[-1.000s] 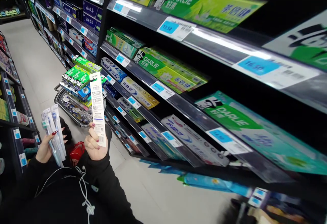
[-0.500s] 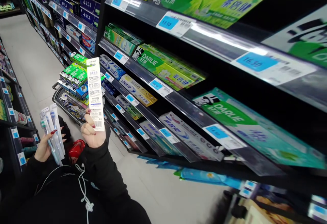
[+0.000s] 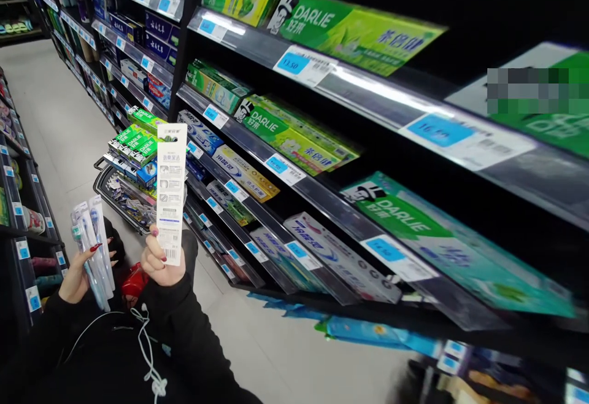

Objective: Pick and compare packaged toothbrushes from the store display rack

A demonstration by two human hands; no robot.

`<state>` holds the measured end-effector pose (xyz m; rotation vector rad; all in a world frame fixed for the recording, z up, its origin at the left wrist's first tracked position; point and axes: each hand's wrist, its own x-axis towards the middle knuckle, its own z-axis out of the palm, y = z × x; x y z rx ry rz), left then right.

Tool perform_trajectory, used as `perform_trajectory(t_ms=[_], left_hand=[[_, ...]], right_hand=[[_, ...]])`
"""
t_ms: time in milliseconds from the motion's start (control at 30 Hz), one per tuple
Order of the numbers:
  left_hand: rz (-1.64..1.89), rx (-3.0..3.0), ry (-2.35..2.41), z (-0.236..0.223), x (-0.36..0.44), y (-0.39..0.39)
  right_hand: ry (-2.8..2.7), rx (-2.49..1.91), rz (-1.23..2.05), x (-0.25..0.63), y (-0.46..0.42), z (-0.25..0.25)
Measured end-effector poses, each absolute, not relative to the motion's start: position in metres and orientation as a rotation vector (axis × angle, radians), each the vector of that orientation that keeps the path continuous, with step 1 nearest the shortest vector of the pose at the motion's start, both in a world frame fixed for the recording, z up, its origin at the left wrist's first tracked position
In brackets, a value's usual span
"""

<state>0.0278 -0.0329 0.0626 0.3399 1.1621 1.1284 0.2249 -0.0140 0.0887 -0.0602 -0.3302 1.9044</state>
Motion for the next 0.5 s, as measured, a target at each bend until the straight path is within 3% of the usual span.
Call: perform_trajectory(t_ms=[200, 500], left_hand=[[1.133, 0.328, 1.177, 0.064, 0.029, -0.03], [1.242, 0.294, 1.204, 0.059, 0.011, -0.025]], right_hand=[[-0.343, -0.204, 1.917, 0.223, -0.024, 0.078], [-0.937, -1.038, 1.675, 0.218, -0.015, 0.047]])
